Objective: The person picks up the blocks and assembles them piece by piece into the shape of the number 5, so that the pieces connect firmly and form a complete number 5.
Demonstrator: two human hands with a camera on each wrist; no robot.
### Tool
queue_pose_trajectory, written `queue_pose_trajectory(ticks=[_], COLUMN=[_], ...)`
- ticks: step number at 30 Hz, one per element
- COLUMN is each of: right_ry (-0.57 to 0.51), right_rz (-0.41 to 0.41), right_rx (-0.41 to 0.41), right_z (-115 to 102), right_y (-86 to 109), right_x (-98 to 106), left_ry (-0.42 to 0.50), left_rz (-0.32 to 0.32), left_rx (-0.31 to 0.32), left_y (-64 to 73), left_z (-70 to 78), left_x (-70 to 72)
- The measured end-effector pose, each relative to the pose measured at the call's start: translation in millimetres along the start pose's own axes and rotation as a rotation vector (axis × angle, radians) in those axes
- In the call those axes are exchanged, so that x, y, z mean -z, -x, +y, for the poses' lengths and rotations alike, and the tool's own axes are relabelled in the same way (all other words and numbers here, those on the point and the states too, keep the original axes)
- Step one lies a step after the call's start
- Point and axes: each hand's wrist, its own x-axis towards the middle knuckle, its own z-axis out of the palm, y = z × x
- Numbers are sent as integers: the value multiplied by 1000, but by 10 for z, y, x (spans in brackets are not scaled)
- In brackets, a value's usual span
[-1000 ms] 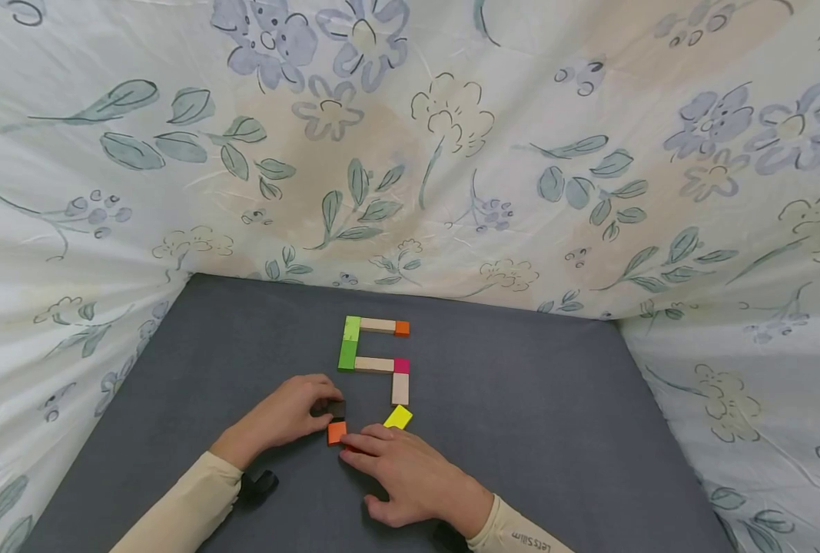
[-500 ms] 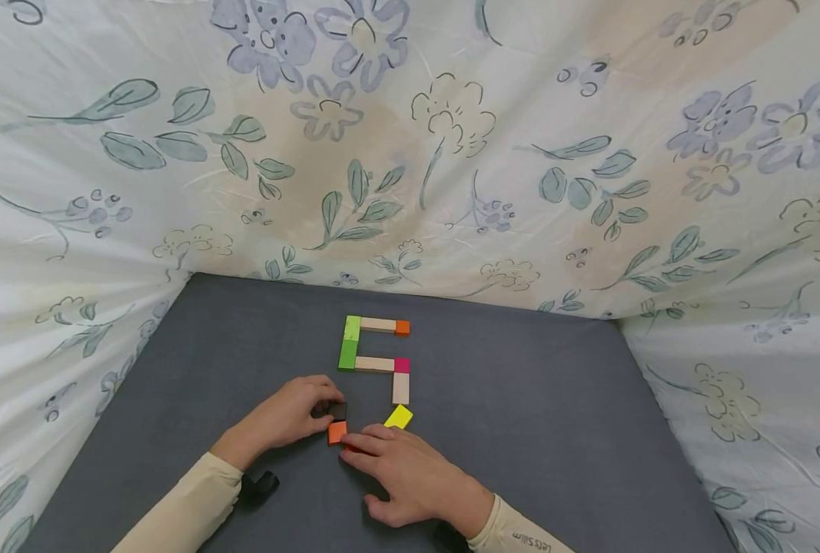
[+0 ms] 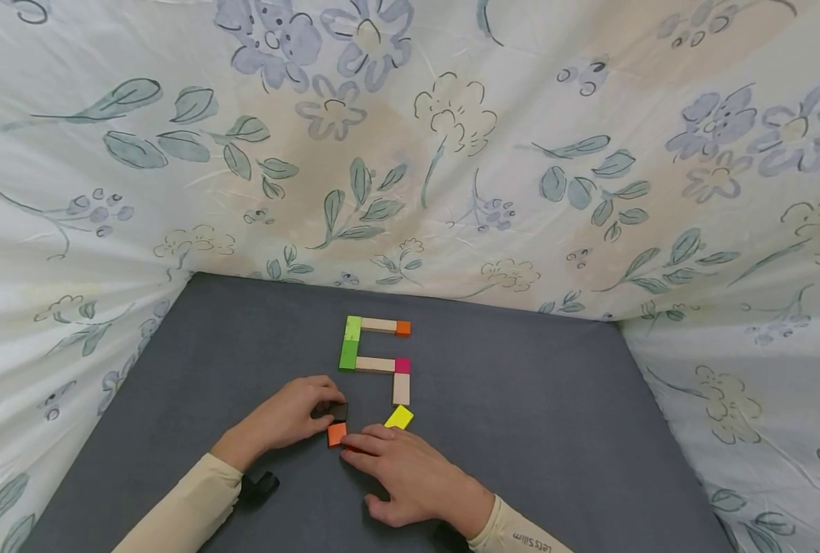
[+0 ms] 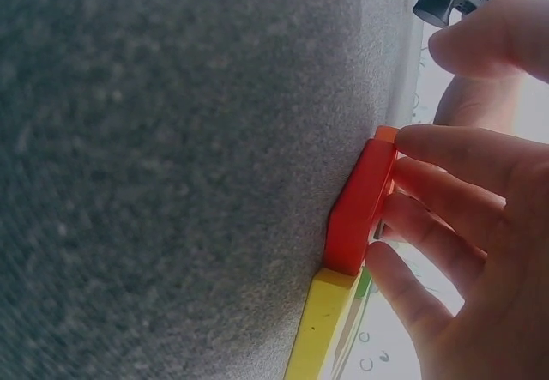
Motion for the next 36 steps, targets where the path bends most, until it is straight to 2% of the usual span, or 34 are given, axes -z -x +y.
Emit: queue_pose_trajectory(ticks=[28,36], right_ry=[-11,-41], right_rz=[10,19], right_rx=[1,-3], right_z=[-9,-5], right_y=[22,37], right_x=[-16,-25], left_ry=[-8,19], left_rz=[-11,28], left_rx=[12,35], left_y=[22,29], left_z=[22,77], left_x=[-13,38])
